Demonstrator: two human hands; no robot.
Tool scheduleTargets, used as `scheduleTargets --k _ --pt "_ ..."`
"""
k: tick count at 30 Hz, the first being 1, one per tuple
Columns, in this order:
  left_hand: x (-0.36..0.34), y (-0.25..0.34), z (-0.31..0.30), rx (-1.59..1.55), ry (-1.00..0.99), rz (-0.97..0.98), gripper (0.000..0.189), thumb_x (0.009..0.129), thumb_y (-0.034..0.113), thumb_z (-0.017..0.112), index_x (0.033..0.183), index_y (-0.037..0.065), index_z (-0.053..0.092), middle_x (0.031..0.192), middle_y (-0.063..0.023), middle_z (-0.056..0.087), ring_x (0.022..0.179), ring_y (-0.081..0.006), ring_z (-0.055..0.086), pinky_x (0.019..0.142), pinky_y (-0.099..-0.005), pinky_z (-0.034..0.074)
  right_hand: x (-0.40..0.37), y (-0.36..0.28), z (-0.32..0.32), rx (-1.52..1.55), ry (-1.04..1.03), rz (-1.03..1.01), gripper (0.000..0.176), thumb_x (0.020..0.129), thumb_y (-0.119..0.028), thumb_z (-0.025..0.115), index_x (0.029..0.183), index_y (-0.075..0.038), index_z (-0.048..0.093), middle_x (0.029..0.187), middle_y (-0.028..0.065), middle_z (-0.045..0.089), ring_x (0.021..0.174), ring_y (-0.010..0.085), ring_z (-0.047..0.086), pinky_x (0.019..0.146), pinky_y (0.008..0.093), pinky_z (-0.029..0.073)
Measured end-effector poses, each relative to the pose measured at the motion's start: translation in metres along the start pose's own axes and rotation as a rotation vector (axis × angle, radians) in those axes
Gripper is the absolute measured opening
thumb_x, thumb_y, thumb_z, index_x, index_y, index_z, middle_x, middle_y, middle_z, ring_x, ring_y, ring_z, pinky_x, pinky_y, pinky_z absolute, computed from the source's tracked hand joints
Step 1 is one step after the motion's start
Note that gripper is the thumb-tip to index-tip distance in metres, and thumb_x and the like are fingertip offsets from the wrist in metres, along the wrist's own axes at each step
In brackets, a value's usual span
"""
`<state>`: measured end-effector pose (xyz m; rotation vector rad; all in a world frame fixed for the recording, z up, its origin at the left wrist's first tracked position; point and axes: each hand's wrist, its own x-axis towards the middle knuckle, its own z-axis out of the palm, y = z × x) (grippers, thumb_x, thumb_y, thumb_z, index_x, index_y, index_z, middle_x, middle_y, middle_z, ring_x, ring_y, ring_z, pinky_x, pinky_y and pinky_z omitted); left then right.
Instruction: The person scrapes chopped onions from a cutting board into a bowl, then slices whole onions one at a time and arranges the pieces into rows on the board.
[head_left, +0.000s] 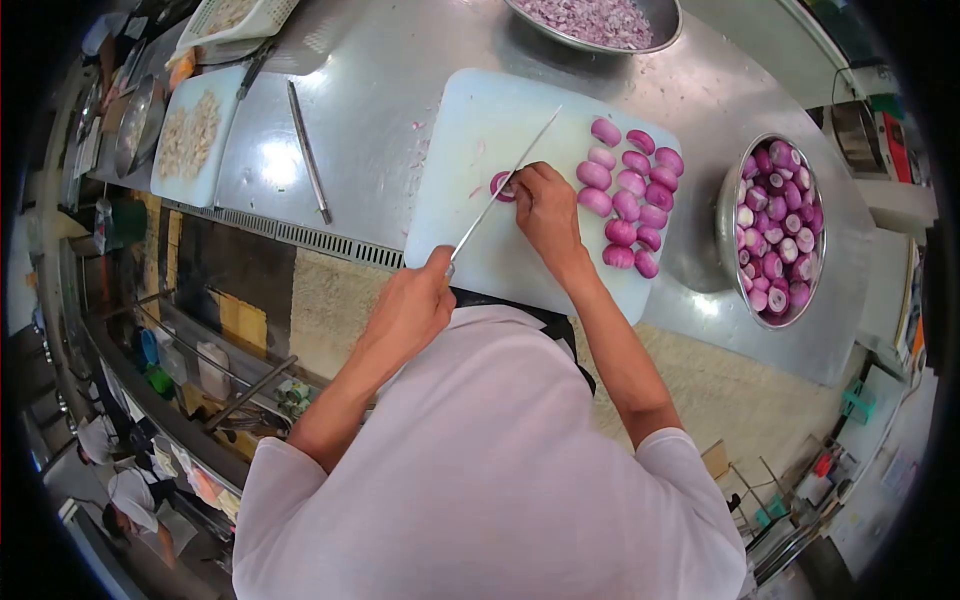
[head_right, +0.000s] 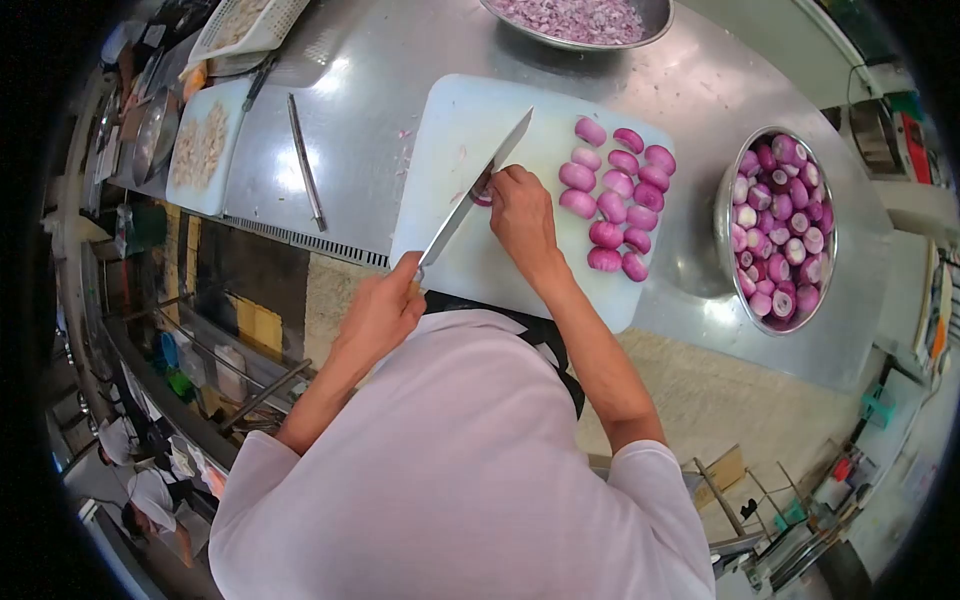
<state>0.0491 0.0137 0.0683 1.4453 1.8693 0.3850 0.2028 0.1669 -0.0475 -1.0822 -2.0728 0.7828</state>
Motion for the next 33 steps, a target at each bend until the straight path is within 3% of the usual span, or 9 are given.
scheduleTargets --k 3,5,8,12,14,22,27,33 --pt "0.033 -0.013 0.026 0.022 0.047 0.029 0.035 0.081 0.000 0.058 0.114 -0.001 0.048 0.068 -0.0249 0.059 0.070 -0.0490 0.059 0.060 -0.0551 0.044 -0.001 0.006 -0.001 0.030 -0.013 0.008 0.010 0.081 0.004 0.063 0.090 0.000 0.066 0.087 0.0152 0.061 0.083 0.0362 0.061 0.070 0.0448 0.050" --pt "0.061 -0.032 0.047 -0.101 0.122 0.117 0.030 0.082 0.005 0.059 0.110 0.001 0.051 0.065 -0.0227 0.055 0.063 -0.0441 0.056 0.058 -0.0457 0.044 -0.001 0.004 0.000 0.054 -0.034 0.010 0.011 0.080 0.003 0.064 0.091 0.000 0.066 0.090 0.0148 0.062 0.083 0.0357 0.061 0.070 0.0440 0.051" --pt "0.070 -0.021 0.026 -0.167 0.123 0.054 0.026 0.080 0.004 0.057 0.104 0.001 0.049 0.064 -0.0229 0.054 0.061 -0.0429 0.054 0.057 -0.0447 0.043 -0.005 -0.004 0.001 0.110 -0.021 -0.040 0.019 0.077 0.003 0.068 0.096 0.000 0.066 0.098 0.0138 0.064 0.086 0.0345 0.061 0.074 0.0419 0.052" --pt "0.051 -0.031 0.012 -0.089 0.086 -0.071 0.030 0.081 0.003 0.057 0.110 0.000 0.050 0.071 -0.0270 0.060 0.073 -0.0486 0.060 0.064 -0.0521 0.045 -0.016 -0.018 0.013 0.082 -0.126 -0.094 0.031 0.072 0.002 0.072 0.102 -0.002 0.066 0.107 0.0127 0.064 0.091 0.0333 0.062 0.079 0.0405 0.053" --pt "0.044 -0.042 0.018 -0.172 0.158 -0.052 0.032 0.078 0.006 0.058 0.109 0.001 0.051 0.062 -0.0214 0.050 0.056 -0.0372 0.050 0.055 -0.0420 0.041 -0.018 -0.028 0.012 0.031 -0.185 -0.090 0.033 0.071 0.003 0.072 0.103 -0.003 0.066 0.107 0.0124 0.064 0.092 0.0331 0.062 0.080 0.0404 0.053" --pt "0.031 -0.006 0.009 -0.125 0.117 -0.072 0.040 0.079 0.006 0.057 0.118 0.002 0.052 0.064 -0.0205 0.053 0.057 -0.0372 0.054 0.056 -0.0426 0.043 -0.020 -0.020 0.017 0.051 -0.115 -0.085 0.014 0.078 0.007 0.059 0.088 -0.002 0.062 0.088 0.0116 0.061 0.084 0.0336 0.059 0.072 0.0430 0.051" --pt "0.065 -0.025 0.044 -0.088 0.217 0.045 0.042 0.080 0.006 0.058 0.122 0.004 0.051 0.064 -0.0213 0.055 0.059 -0.0396 0.057 0.057 -0.0440 0.044 -0.021 -0.017 0.022 0.054 -0.099 -0.068 0.015 0.078 0.008 0.058 0.088 -0.002 0.062 0.085 0.0133 0.059 0.083 0.0341 0.060 0.071 0.0441 0.050" --pt "0.043 -0.002 0.021 -0.139 0.097 -0.070 0.041 0.081 0.005 0.058 0.121 0.004 0.052 0.066 -0.0238 0.056 0.060 -0.0409 0.055 0.057 -0.0442 0.045 -0.025 -0.015 0.024 0.152 -0.048 -0.031 0.012 0.078 0.009 0.057 0.084 -0.001 0.059 0.083 0.0154 0.057 0.078 0.0371 0.059 0.068 0.0453 0.050"
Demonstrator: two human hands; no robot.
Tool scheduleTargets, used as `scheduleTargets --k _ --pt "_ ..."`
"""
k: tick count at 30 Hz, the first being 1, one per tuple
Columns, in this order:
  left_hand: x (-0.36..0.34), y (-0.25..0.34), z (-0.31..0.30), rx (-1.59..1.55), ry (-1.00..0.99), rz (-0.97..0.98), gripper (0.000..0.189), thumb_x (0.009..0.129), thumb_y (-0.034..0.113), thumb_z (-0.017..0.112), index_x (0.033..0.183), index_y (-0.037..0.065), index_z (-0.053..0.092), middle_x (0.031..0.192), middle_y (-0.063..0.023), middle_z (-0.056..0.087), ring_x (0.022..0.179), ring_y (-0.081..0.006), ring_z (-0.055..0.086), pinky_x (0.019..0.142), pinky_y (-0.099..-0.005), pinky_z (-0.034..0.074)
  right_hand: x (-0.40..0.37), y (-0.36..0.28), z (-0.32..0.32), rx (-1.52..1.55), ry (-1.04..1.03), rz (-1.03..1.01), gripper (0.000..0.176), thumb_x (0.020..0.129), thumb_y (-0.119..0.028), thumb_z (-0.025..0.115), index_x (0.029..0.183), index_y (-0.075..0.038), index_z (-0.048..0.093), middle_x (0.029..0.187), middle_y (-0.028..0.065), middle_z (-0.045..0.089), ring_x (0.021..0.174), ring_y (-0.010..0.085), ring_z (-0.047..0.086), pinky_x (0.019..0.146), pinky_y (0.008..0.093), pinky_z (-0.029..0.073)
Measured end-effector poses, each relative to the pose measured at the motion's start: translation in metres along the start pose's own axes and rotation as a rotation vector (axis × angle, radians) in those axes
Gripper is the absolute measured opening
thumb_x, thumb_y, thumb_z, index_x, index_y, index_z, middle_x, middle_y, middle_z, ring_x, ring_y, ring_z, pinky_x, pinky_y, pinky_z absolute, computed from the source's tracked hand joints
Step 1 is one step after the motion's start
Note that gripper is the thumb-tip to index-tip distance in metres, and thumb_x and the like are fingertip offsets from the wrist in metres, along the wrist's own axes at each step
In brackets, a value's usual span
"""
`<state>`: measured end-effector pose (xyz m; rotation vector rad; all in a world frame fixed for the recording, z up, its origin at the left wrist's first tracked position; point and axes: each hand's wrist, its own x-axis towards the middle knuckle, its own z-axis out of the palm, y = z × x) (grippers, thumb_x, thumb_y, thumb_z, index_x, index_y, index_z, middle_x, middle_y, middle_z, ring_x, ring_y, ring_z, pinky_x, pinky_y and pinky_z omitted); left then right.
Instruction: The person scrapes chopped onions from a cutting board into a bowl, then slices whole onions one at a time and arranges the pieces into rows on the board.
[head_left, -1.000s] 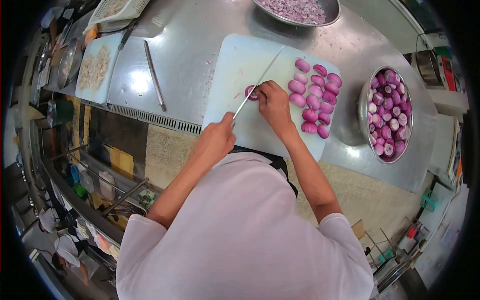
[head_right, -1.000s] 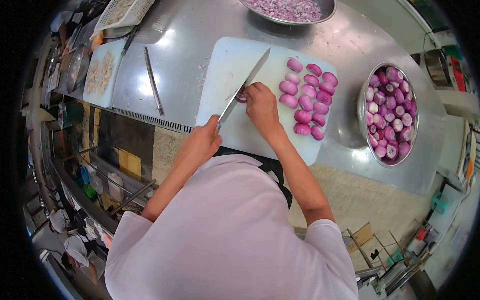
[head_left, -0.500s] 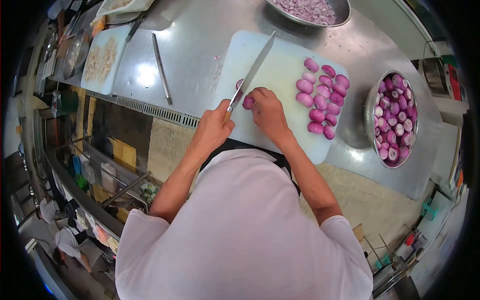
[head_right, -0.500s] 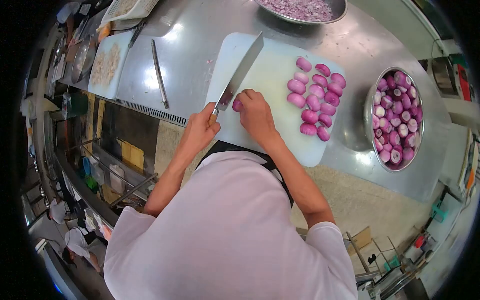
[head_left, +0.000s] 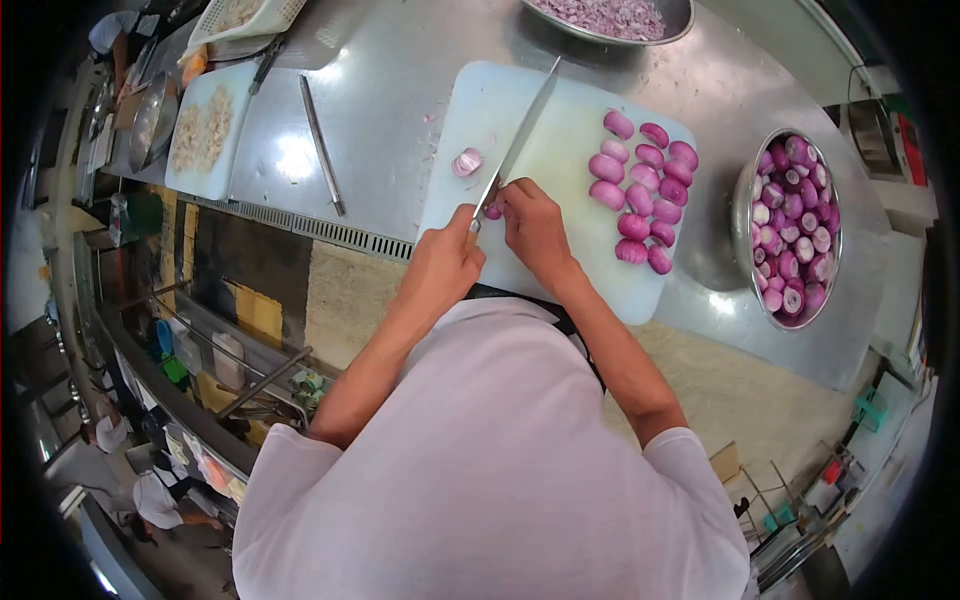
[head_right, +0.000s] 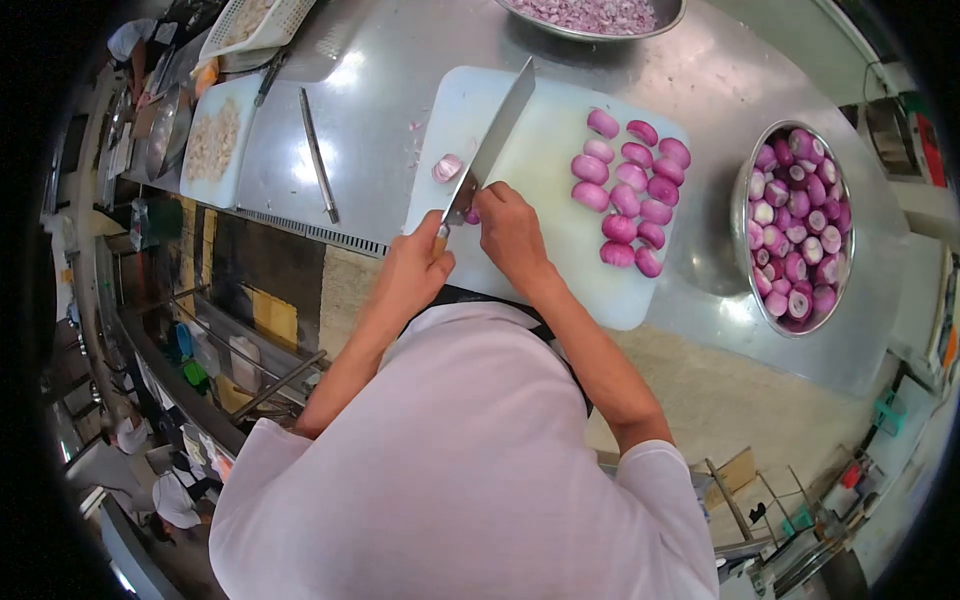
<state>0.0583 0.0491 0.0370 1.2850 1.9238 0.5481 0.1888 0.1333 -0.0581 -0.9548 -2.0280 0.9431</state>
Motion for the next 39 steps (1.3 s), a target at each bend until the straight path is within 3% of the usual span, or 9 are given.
scheduleTargets --k 15,18,20,24,27,29,33,36,39 --pt "0.014 0.004 0.007 0.038 0.070 0.125 0.036 0.081 0.005 0.057 0.117 0.002 0.052 0.061 -0.0231 0.053 0.056 -0.0401 0.055 0.056 -0.0464 0.043 -0.005 0.004 -0.002 0.047 0.047 -0.031 0.008 0.079 0.009 0.056 0.081 0.001 0.057 0.083 0.0170 0.058 0.075 0.0378 0.060 0.067 0.0452 0.051" --pt "0.001 0.012 0.002 0.012 -0.014 0.006 0.036 0.081 0.004 0.058 0.116 0.002 0.052 0.063 -0.0238 0.054 0.058 -0.0418 0.056 0.056 -0.0470 0.044 -0.006 0.004 0.001 0.043 0.054 -0.014 0.007 0.080 0.009 0.057 0.082 0.002 0.057 0.082 0.0174 0.058 0.075 0.0380 0.060 0.067 0.0447 0.051" --pt "0.012 -0.007 0.025 0.083 0.028 0.045 0.036 0.080 0.001 0.059 0.115 0.000 0.051 0.070 -0.0275 0.060 0.075 -0.0481 0.062 0.065 -0.0542 0.046 -0.010 0.004 0.001 0.057 0.064 0.008 0.006 0.081 0.008 0.057 0.082 0.002 0.058 0.082 0.0177 0.058 0.075 0.0380 0.060 0.067 0.0445 0.051" --pt "0.024 0.004 0.017 0.047 0.049 0.101 0.037 0.080 0.003 0.059 0.117 0.003 0.053 0.068 -0.0255 0.059 0.071 -0.0471 0.061 0.063 -0.0522 0.045 -0.012 0.009 -0.001 0.062 0.089 -0.027 0.005 0.083 0.006 0.059 0.085 0.002 0.059 0.084 0.0180 0.058 0.075 0.0386 0.061 0.067 0.0446 0.051" --pt "0.012 0.006 -0.010 0.021 0.024 0.085 0.039 0.080 0.004 0.058 0.119 0.005 0.054 0.066 -0.0229 0.058 0.063 -0.0442 0.058 0.059 -0.0476 0.045 -0.006 0.003 0.003 0.037 0.101 0.022 0.008 0.082 0.004 0.063 0.090 0.000 0.062 0.090 0.0169 0.061 0.078 0.0371 0.062 0.069 0.0435 0.052" --pt "0.006 -0.003 -0.021 -0.033 0.153 0.101 0.038 0.080 0.006 0.062 0.118 0.005 0.058 0.062 -0.0069 0.051 0.050 -0.0158 0.050 0.049 -0.0339 0.040 -0.005 -0.008 0.009 0.013 0.130 0.094 0.013 0.081 0.003 0.065 0.093 -0.001 0.064 0.095 0.0158 0.063 0.081 0.0350 0.063 0.070 0.0419 0.052" --pt "0.020 -0.027 -0.032 -0.171 0.200 0.076 0.037 0.080 0.004 0.060 0.117 0.003 0.059 0.063 -0.0012 0.053 0.048 -0.0095 0.047 0.045 -0.0278 0.038 -0.011 -0.022 0.014 -0.132 -0.029 -0.014 0.011 0.078 0.000 0.064 0.089 -0.002 0.064 0.096 0.0148 0.058 0.092 0.0346 0.057 0.077 0.0441 0.052" --pt "0.024 -0.037 -0.040 -0.234 0.181 -0.111 0.036 0.079 0.004 0.057 0.115 0.000 0.057 0.062 -0.0122 0.053 0.053 -0.0204 0.054 0.053 -0.0370 0.044 -0.024 -0.007 0.000 -0.243 0.010 0.046 0.017 0.071 0.005 0.060 0.086 -0.003 0.067 0.097 0.0133 0.057 0.092 0.0332 0.055 0.079 0.0435 0.050" --pt "0.024 -0.068 -0.029 -0.270 0.178 -0.156 0.036 0.080 -0.001 0.056 0.116 0.002 0.059 0.065 0.0011 0.052 0.047 -0.0067 0.044 0.041 -0.0253 0.036 -0.035 0.020 -0.051 -0.445 0.155 0.041 0.023 0.065 0.008 0.061 0.084 -0.003 0.069 0.099 0.0130 0.057 0.092 0.0336 0.055 0.077 0.0442 0.047"
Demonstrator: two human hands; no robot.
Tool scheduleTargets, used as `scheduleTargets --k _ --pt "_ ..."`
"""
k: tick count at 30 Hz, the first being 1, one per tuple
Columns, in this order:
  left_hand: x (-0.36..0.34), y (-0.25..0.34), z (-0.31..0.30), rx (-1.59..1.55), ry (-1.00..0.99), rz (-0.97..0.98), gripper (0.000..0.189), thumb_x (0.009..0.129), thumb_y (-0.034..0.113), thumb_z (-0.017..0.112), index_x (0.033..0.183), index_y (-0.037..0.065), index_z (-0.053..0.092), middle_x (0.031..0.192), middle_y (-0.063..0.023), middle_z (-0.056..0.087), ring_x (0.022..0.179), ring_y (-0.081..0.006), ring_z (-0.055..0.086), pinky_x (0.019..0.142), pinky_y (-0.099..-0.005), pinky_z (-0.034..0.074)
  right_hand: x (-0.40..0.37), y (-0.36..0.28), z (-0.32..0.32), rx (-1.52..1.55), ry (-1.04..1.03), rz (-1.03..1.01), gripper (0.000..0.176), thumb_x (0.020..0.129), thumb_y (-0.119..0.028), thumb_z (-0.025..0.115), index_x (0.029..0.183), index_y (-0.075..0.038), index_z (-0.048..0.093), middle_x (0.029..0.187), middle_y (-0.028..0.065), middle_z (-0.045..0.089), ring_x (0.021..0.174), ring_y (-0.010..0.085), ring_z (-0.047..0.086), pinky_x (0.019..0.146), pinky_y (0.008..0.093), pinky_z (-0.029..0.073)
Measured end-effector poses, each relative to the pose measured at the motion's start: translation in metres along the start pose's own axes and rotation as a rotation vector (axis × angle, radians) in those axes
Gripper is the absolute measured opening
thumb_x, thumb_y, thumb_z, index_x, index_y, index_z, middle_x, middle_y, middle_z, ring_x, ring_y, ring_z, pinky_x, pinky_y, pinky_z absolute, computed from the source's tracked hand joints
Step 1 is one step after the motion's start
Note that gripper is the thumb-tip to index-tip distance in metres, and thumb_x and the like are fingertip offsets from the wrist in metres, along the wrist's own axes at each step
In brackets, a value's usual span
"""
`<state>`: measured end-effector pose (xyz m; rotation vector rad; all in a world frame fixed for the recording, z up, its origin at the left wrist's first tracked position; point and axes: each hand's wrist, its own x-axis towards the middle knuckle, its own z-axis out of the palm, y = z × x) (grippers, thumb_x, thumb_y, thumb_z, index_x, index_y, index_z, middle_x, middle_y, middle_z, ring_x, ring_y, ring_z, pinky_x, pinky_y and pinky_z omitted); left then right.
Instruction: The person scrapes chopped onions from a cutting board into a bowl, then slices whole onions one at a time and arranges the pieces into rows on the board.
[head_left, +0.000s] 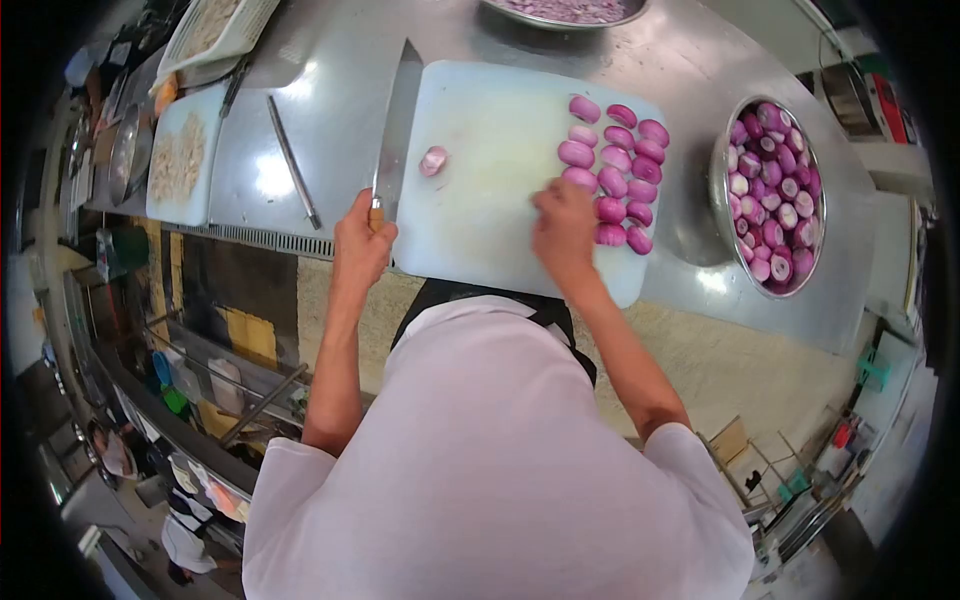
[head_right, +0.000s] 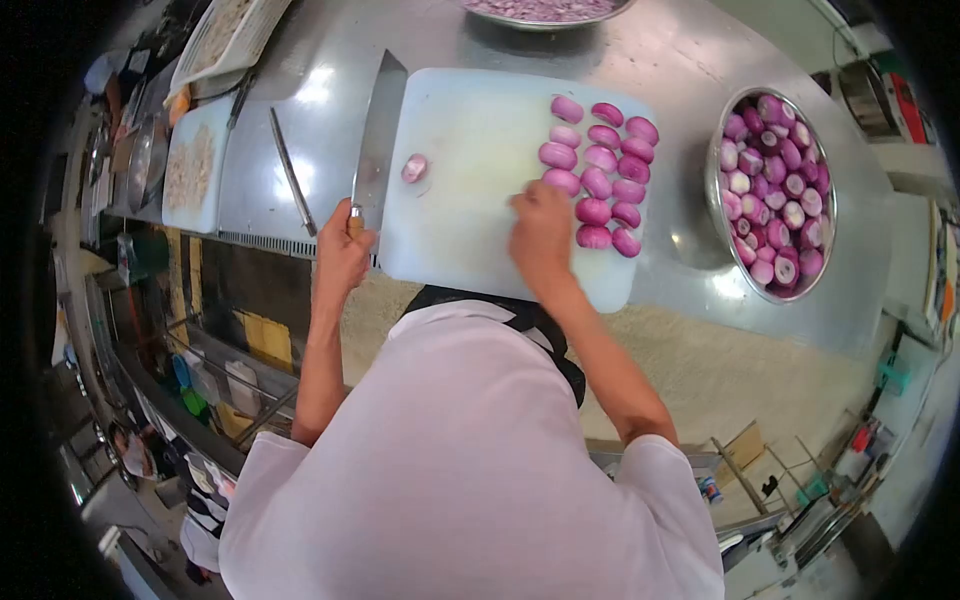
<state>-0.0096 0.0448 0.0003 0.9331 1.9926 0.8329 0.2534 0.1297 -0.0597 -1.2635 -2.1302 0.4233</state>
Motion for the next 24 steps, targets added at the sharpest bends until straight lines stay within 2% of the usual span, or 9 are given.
scheduleTargets --k 2,3,5,11,12,14,18,20,24 --pt "0.003 -0.023 0.007 0.035 0.066 0.233 0.036 0.081 -0.001 0.055 0.117 0.003 0.058 0.063 0.0017 0.049 0.045 -0.0062 0.042 0.039 -0.0257 0.034 0.005 0.000 -0.022 -0.055 -0.048 0.004 0.025 0.067 0.007 0.063 0.088 -0.004 0.069 0.100 0.0133 0.058 0.094 0.0337 0.056 0.078 0.0443 0.047" --pt "0.001 -0.019 0.005 0.035 0.075 0.230 0.036 0.081 -0.001 0.055 0.117 0.003 0.058 0.063 0.0017 0.049 0.045 -0.0062 0.042 0.039 -0.0257 0.034 0.009 -0.003 -0.027 -0.119 -0.081 0.022 0.026 0.068 0.006 0.064 0.091 -0.005 0.070 0.101 0.0136 0.059 0.096 0.0338 0.056 0.080 0.0444 0.047" --pt "-0.001 -0.005 0.004 0.111 0.035 0.103 0.035 0.079 0.009 0.058 0.113 0.000 0.057 0.068 -0.0184 0.058 0.057 -0.0288 0.056 0.057 -0.0406 0.046 0.023 -0.022 -0.017 0.007 -0.072 -0.016 0.027 0.071 0.002 0.067 0.097 -0.006 0.070 0.104 0.0139 0.060 0.097 0.0332 0.058 0.083 0.0434 0.049" --pt "0.001 0.003 0.004 0.141 0.005 0.028 0.036 0.079 0.011 0.058 0.114 0.001 0.056 0.066 -0.0207 0.057 0.058 -0.0329 0.056 0.059 -0.0427 0.045 0.081 -0.075 0.065 0.232 -0.149 0.070 0.022 0.082 -0.013 0.068 0.102 -0.002 0.068 0.110 0.0155 0.062 0.100 0.0348 0.058 0.086 0.0450 0.051" --pt "0.003 -0.001 0.004 0.143 0.005 0.035 0.036 0.079 0.011 0.058 0.114 0.001 0.056 0.066 -0.0207 0.057 0.058 -0.0329 0.056 0.059 -0.0427 0.045 0.086 -0.075 0.076 0.261 -0.234 0.036 0.020 0.082 -0.011 0.066 0.100 -0.003 0.068 0.109 0.0151 0.062 0.100 0.0349 0.058 0.085 0.0445 0.051" --pt "0.006 -0.015 0.007 0.081 0.062 0.201 0.030 0.080 0.002 0.056 0.110 0.003 0.057 0.060 0.0013 0.045 0.043 -0.0079 0.039 0.038 -0.0289 0.033 0.082 -0.069 0.086 0.285 -0.320 -0.004 0.018 0.082 -0.009 0.065 0.099 -0.003 0.068 0.108 0.0147 0.062 0.099 0.0349 0.058 0.084 0.0440 0.051" --pt "-0.020 0.005 0.003 0.073 0.043 0.092 0.031 0.080 0.003 0.057 0.111 0.002 0.058 0.062 0.0003 0.048 0.045 -0.0085 0.041 0.040 -0.0291 0.034 0.050 -0.057 0.056 0.250 -0.115 -0.092 0.019 0.077 -0.001 0.067 0.096 -0.003 0.067 0.097 0.0147 0.063 0.093 0.0340 0.059 0.080 0.0411 0.051" --pt "-0.029 0.012 0.006 0.065 -0.016 0.120 0.037 0.078 0.008 0.059 0.115 0.001 0.055 0.061 -0.0215 0.053 0.056 -0.0364 0.056 0.058 -0.0445 0.044 0.035 -0.057 0.041 0.228 -0.057 -0.119 0.020 0.076 0.003 0.066 0.095 -0.003 0.067 0.096 0.0143 0.063 0.091 0.0334 0.059 0.078 0.0399 0.051" --pt "-0.033 0.019 0.016 0.154 -0.045 0.164 0.037 0.078 0.003 0.061 0.115 0.001 0.057 0.062 -0.0064 0.045 0.056 -0.0145 0.043 0.052 -0.0320 0.039 0.021 -0.060 0.033 0.336 -0.159 -0.102 0.019 0.077 0.008 0.060 0.092 -0.002 0.065 0.094 0.0137 0.060 0.091 0.0338 0.057 0.077 0.0422 0.051"
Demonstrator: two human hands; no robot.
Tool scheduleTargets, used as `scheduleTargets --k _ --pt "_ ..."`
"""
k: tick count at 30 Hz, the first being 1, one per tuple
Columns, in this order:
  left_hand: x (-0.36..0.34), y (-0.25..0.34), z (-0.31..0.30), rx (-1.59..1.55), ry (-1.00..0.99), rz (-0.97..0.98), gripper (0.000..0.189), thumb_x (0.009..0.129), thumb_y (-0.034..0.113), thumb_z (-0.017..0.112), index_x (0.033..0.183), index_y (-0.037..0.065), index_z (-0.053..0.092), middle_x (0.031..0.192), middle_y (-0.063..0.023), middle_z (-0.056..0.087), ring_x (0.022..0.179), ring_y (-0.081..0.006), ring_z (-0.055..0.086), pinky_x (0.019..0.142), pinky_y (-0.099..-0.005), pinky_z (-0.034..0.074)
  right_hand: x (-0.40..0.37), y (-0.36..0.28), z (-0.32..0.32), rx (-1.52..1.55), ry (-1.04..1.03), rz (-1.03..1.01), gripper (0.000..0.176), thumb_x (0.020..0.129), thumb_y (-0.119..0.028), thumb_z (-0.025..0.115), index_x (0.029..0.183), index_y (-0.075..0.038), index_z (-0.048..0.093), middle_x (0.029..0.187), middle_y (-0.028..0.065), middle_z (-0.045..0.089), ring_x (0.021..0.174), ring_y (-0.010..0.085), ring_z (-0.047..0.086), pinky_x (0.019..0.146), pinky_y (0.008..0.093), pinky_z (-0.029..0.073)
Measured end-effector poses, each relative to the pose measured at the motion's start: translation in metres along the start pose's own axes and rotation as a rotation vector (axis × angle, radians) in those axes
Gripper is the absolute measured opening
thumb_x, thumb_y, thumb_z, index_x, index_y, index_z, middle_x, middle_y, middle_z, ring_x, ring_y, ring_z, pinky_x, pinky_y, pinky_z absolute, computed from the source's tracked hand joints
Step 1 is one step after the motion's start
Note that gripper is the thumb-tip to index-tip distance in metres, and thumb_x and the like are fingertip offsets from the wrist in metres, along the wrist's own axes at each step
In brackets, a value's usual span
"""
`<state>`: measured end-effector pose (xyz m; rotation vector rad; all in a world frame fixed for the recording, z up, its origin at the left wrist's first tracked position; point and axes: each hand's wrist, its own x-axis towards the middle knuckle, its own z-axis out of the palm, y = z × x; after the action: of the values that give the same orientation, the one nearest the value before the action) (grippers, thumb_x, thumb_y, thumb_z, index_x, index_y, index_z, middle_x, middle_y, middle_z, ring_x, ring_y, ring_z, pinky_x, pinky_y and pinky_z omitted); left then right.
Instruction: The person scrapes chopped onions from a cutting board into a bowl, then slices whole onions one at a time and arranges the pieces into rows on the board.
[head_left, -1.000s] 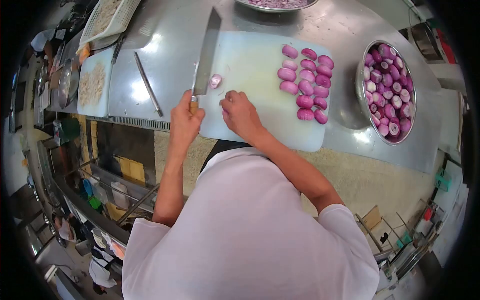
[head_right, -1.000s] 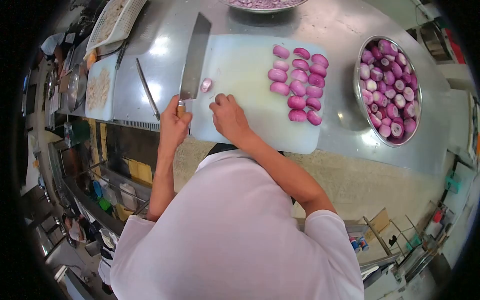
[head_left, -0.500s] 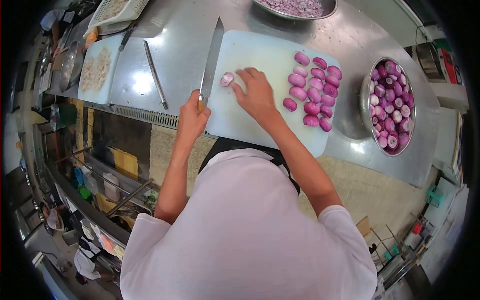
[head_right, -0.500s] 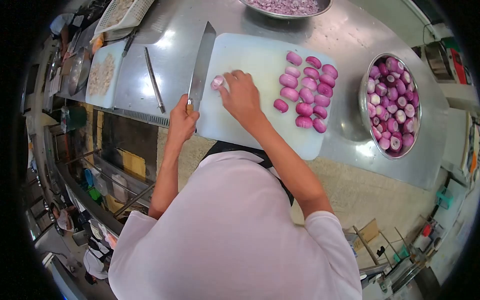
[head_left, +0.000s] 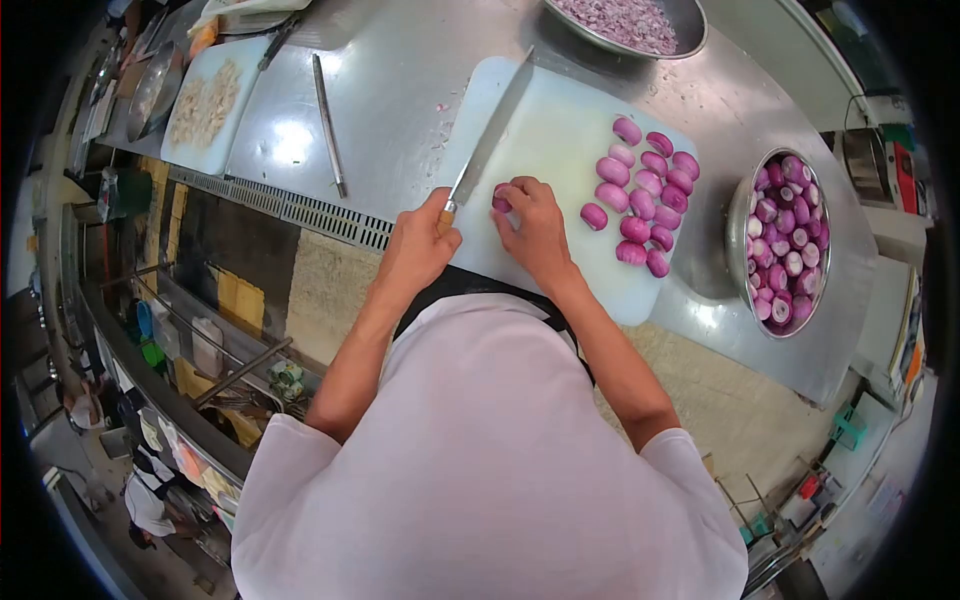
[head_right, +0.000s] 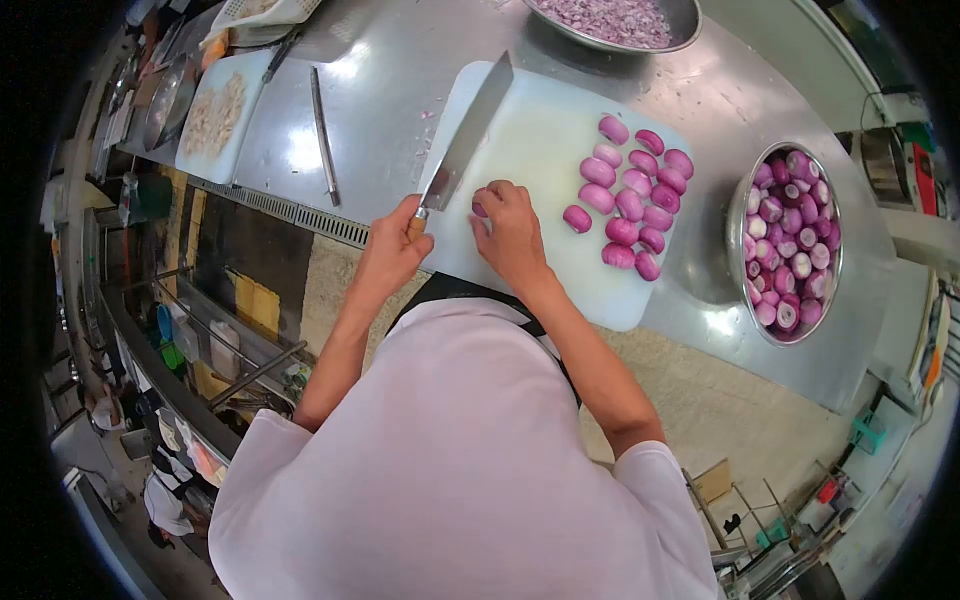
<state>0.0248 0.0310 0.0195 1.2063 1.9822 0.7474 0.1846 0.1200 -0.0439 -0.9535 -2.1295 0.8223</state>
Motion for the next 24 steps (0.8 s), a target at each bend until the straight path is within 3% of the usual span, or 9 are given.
scheduleTargets --k 6,8,15,17,24 --pt "-0.002 0.022 0.002 0.052 -0.087 -0.011 0.034 0.078 0.005 0.061 0.111 0.001 0.056 0.062 -0.0122 0.047 0.056 -0.0230 0.044 0.055 -0.0361 0.040 0.007 0.007 -0.002 0.005 -0.015 0.010 0.019 0.077 0.011 0.056 0.090 -0.001 0.063 0.090 0.0149 0.058 0.083 0.0365 0.056 0.074 0.0446 0.048" --pt "-0.006 0.030 0.004 0.050 -0.061 0.025 0.032 0.079 0.005 0.061 0.110 0.001 0.055 0.063 -0.0170 0.049 0.056 -0.0301 0.048 0.056 -0.0396 0.042 0.008 0.008 -0.002 0.009 -0.019 0.021 0.020 0.077 0.012 0.054 0.090 -0.001 0.062 0.089 0.0152 0.058 0.081 0.0371 0.055 0.074 0.0449 0.048" --pt "0.026 0.016 0.041 0.031 0.031 0.127 0.038 0.080 0.005 0.060 0.117 0.003 0.051 0.063 -0.0202 0.051 0.057 -0.0353 0.052 0.056 -0.0428 0.043 0.008 0.011 -0.001 0.014 -0.072 0.066 0.017 0.078 0.010 0.053 0.090 0.001 0.061 0.088 0.0168 0.058 0.085 0.0378 0.057 0.075 0.0456 0.048" --pt "0.014 0.041 0.020 0.079 -0.080 0.028 0.037 0.080 0.006 0.059 0.116 0.003 0.050 0.064 -0.0215 0.052 0.059 -0.0395 0.054 0.056 -0.0438 0.043 0.007 0.015 -0.003 0.046 -0.055 0.063 0.015 0.078 0.009 0.054 0.089 0.001 0.060 0.087 0.0171 0.058 0.085 0.0381 0.058 0.075 0.0460 0.049" --pt "0.019 0.021 0.044 0.062 -0.010 0.103 0.036 0.080 0.005 0.059 0.115 0.004 0.051 0.062 -0.0181 0.049 0.056 -0.0352 0.051 0.055 -0.0424 0.043 0.002 0.016 0.000 0.108 -0.010 0.085 0.014 0.077 0.010 0.055 0.086 0.001 0.059 0.085 0.0180 0.057 0.080 0.0400 0.059 0.071 0.0474 0.050"
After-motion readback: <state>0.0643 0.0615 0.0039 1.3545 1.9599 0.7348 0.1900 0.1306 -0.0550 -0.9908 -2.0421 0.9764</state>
